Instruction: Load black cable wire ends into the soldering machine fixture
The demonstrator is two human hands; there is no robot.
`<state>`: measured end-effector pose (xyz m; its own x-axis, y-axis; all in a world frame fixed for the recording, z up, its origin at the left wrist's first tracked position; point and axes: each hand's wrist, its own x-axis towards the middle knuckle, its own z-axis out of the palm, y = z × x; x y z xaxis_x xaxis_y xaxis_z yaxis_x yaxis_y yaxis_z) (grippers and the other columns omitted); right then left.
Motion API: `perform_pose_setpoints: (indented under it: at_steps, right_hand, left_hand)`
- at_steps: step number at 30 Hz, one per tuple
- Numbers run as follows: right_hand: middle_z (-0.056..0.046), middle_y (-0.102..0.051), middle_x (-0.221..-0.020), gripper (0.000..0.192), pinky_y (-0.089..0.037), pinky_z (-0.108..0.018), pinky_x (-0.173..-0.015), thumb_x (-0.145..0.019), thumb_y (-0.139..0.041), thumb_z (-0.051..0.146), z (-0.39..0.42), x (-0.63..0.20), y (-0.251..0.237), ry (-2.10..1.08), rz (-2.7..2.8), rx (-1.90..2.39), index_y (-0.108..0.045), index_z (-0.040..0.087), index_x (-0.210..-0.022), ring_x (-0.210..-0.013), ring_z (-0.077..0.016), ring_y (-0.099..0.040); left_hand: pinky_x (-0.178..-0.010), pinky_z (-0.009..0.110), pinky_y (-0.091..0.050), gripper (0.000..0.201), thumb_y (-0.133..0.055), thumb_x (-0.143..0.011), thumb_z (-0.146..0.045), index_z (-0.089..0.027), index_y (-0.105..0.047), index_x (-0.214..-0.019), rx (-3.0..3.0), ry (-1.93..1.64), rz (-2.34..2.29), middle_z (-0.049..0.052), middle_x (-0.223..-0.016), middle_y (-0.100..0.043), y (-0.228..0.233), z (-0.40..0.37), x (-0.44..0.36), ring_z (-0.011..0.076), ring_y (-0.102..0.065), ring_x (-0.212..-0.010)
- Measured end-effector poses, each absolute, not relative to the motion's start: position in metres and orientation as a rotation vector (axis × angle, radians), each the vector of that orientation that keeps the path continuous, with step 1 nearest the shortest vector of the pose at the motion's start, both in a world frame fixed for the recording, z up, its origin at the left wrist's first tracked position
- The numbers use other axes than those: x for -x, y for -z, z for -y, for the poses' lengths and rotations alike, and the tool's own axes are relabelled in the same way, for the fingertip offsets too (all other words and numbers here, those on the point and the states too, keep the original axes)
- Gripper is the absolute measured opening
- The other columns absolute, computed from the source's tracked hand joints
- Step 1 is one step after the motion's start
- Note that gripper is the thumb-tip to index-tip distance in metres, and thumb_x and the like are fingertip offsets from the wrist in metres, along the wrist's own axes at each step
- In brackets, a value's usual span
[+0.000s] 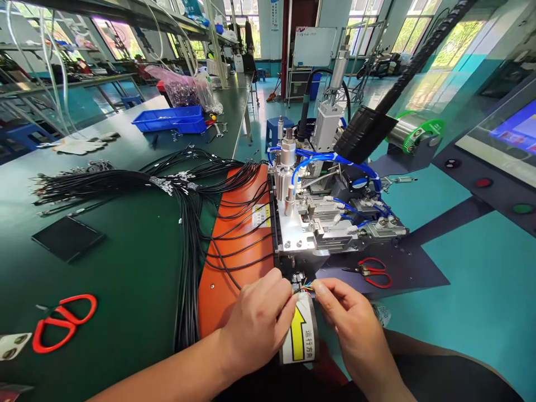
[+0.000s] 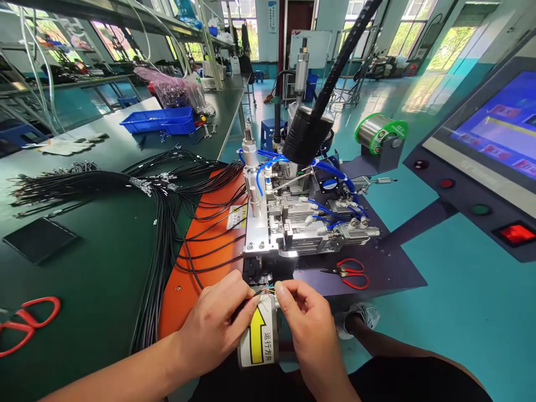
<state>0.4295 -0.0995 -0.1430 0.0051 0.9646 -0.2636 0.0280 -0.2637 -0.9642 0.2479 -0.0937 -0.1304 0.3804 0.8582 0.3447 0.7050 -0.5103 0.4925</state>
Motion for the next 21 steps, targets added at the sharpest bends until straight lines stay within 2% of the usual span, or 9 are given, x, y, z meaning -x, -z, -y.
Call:
perform_pose_setpoints:
  at_steps: [4,11,18,21]
  right_hand:
    - [-0.001,-0.061,-0.072,0.036,-0.038,-0.02,-0.051,-0.085,-0.069,0.051,0.0965,-0.427,0.1469,-1.642,0.903,1.339,-0.073,0.017,-0.097,-0.061,-0.0109,-0.05]
    - [-0.003,-0.06,-0.076,0.038,-0.041,-0.022,-0.059,-0.082,-0.073,0.049,0.0931,-0.4258,0.1532,-1.58,0.923,1.318,-0.075,0.016,-0.1,-0.068,-0.0125,-0.048]
    - [0.0,-0.056,-0.073,0.037,-0.033,-0.022,-0.054,-0.084,-0.071,0.05,0.0927,-0.4262,0.1489,-1.549,0.95,1.345,-0.073,0.016,-0.099,-0.064,-0.0103,-0.041]
    - [0.001,-0.049,-0.069,0.035,-0.029,-0.023,-0.052,-0.084,-0.07,0.051,0.0934,-0.4265,0.1493,-1.542,0.953,1.361,-0.07,0.016,-0.092,-0.061,-0.0097,-0.035]
  left_hand:
    - [-0.06,0.029,-0.032,0.022,-0.046,-0.099,-0.02,-0.018,-0.047,-0.077,-2.38,-0.838,-1.391,0.001,-0.077,-0.048,0.1318,0.0939,-0.2475,0.0144,-0.046,-0.068]
    - [-0.061,0.029,-0.035,0.022,-0.045,-0.099,-0.021,-0.018,-0.049,-0.078,-2.367,-0.8,-1.396,0.002,-0.078,-0.05,0.1314,0.0941,-0.2473,0.0155,-0.048,-0.07]
    - [-0.061,0.03,-0.036,0.022,-0.044,-0.1,-0.023,-0.018,-0.053,-0.08,-2.343,-0.793,-1.385,0.002,-0.078,-0.05,0.1315,0.0934,-0.2471,0.0158,-0.049,-0.069]
    - [-0.061,0.03,-0.036,0.022,-0.045,-0.1,-0.023,-0.018,-0.053,-0.08,-2.356,-0.786,-1.402,0.002,-0.078,-0.05,0.132,0.0944,-0.2471,0.0158,-0.049,-0.069]
